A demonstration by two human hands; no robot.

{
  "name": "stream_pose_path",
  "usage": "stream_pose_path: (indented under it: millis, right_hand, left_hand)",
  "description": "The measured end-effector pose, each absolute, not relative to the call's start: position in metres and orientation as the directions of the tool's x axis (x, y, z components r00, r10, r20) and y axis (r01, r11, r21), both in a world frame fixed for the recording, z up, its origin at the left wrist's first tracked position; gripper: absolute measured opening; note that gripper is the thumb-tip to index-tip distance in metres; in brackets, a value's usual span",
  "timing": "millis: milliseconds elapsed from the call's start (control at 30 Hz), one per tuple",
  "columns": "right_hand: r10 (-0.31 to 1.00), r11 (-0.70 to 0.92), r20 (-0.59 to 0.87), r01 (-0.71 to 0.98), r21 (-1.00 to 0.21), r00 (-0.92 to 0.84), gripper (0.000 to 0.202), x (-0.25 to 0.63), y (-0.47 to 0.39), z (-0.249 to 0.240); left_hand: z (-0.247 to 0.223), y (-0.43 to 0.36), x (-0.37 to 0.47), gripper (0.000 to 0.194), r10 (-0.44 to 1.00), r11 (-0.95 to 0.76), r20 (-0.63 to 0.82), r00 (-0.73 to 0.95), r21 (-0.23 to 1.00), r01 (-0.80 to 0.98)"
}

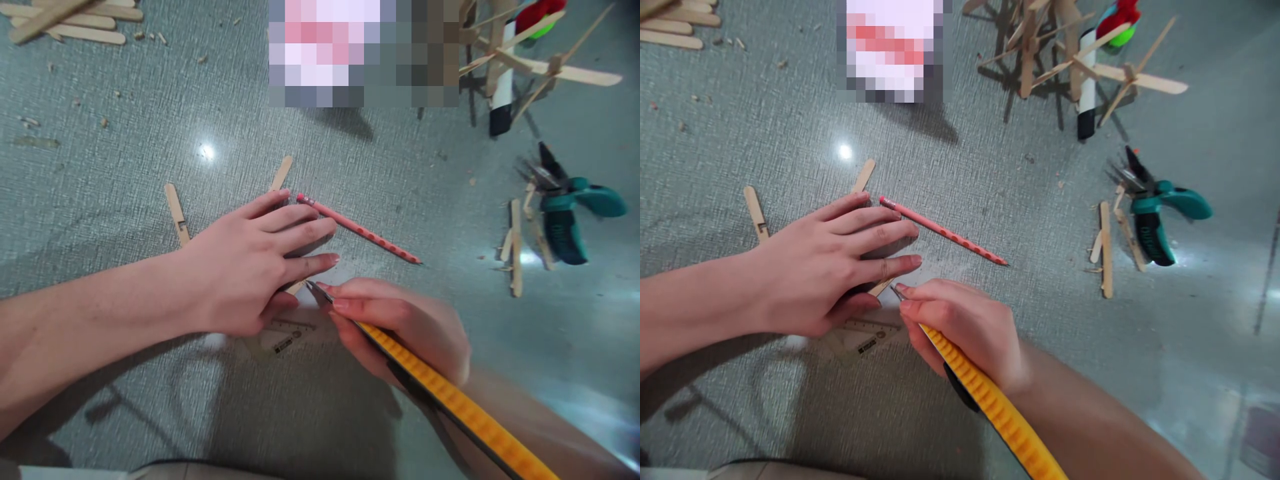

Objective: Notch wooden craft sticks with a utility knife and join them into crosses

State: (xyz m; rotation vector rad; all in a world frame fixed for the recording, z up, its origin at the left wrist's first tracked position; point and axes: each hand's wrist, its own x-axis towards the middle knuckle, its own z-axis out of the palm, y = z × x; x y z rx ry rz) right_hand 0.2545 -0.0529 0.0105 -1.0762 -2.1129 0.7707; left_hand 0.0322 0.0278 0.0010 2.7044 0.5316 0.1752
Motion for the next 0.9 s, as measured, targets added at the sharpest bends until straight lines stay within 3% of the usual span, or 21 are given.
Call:
stream_pose_path:
  millis: [600, 900]
  right_hand:
    - [0.869, 0.420, 0.200, 0.459, -0.783, -0.453, 0.026, 0.2528, -0.0565, 0.0103]
    - [0.863, 0.456, 0.234, 0.490, -0.743, -0.448, 0.022, 0.2514, -0.0553, 0.0110]
  left_hand:
    - [0.0017, 0.0284, 0.0318, 0.056, 0.389, -0.854, 0.033, 0.921, 0.387, 0.347]
    - [0.0026, 0.0266, 0.0306, 0.054, 0.402, -0.849, 0.029, 0.915, 0.385, 0.361]
